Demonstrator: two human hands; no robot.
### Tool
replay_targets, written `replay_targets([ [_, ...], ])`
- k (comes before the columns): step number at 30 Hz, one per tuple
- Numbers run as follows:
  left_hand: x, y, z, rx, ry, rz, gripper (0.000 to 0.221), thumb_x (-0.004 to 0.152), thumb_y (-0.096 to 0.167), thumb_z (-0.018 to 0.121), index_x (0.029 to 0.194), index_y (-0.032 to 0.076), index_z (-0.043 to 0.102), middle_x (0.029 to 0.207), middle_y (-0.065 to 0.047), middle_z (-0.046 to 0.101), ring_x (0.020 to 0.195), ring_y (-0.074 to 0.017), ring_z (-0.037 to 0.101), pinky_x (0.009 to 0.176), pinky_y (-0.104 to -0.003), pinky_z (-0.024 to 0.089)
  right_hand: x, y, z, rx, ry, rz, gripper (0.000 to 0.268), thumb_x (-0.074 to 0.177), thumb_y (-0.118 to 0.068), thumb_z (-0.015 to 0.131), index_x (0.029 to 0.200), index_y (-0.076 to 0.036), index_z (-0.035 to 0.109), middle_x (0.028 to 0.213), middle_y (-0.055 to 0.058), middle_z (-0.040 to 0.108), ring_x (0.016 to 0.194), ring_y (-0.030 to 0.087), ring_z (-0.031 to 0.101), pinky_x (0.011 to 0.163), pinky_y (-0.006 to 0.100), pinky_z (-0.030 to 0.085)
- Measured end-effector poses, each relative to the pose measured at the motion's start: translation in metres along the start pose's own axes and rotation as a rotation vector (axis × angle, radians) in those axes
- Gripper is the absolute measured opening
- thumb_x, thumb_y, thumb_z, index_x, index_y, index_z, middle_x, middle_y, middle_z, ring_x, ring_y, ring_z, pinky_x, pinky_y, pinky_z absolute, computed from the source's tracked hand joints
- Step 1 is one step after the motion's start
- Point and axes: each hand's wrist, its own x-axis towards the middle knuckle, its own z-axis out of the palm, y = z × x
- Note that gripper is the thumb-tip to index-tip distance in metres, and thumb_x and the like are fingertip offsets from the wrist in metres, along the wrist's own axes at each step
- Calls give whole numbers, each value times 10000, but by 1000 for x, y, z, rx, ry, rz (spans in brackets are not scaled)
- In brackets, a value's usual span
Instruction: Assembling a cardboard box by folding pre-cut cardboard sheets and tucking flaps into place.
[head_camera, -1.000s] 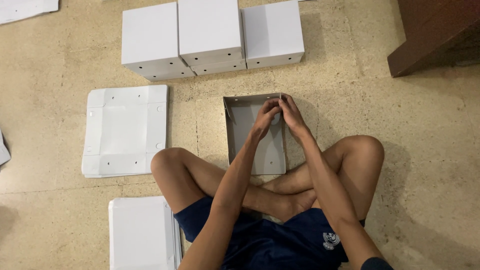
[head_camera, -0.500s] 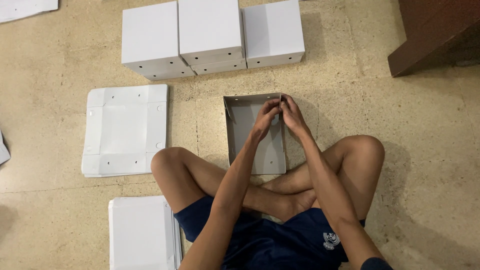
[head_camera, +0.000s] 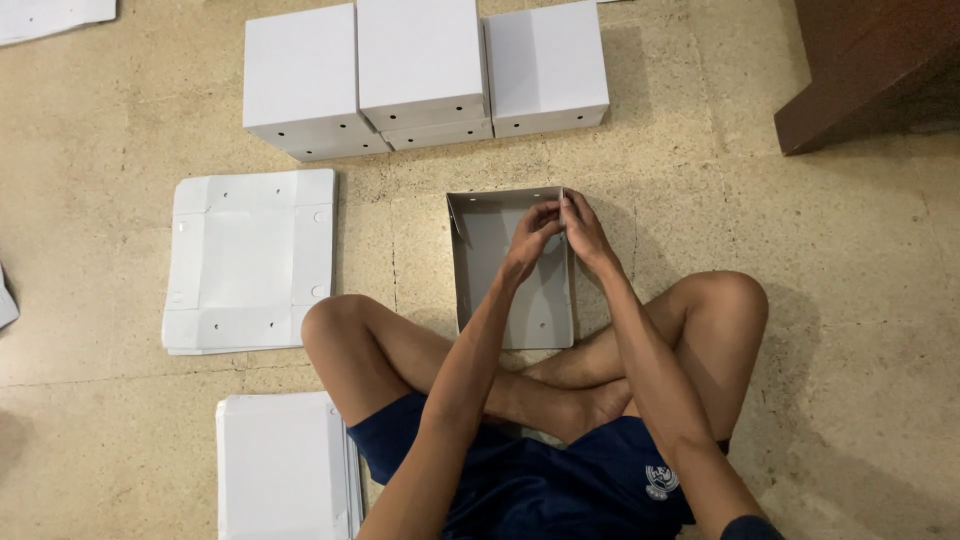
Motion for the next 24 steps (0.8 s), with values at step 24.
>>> replay_targets([
  [24, 7, -21, -9, -31, 63, 82, 343, 934, 202, 708, 1260, 98, 703, 1269, -154, 668, 1306, -323, 537, 1141, -474, 387, 23, 60, -4, -34, 275, 1, 251, 1058, -230, 517, 890, -70, 616, 774, 45, 564, 737, 132, 523, 646, 356, 418],
])
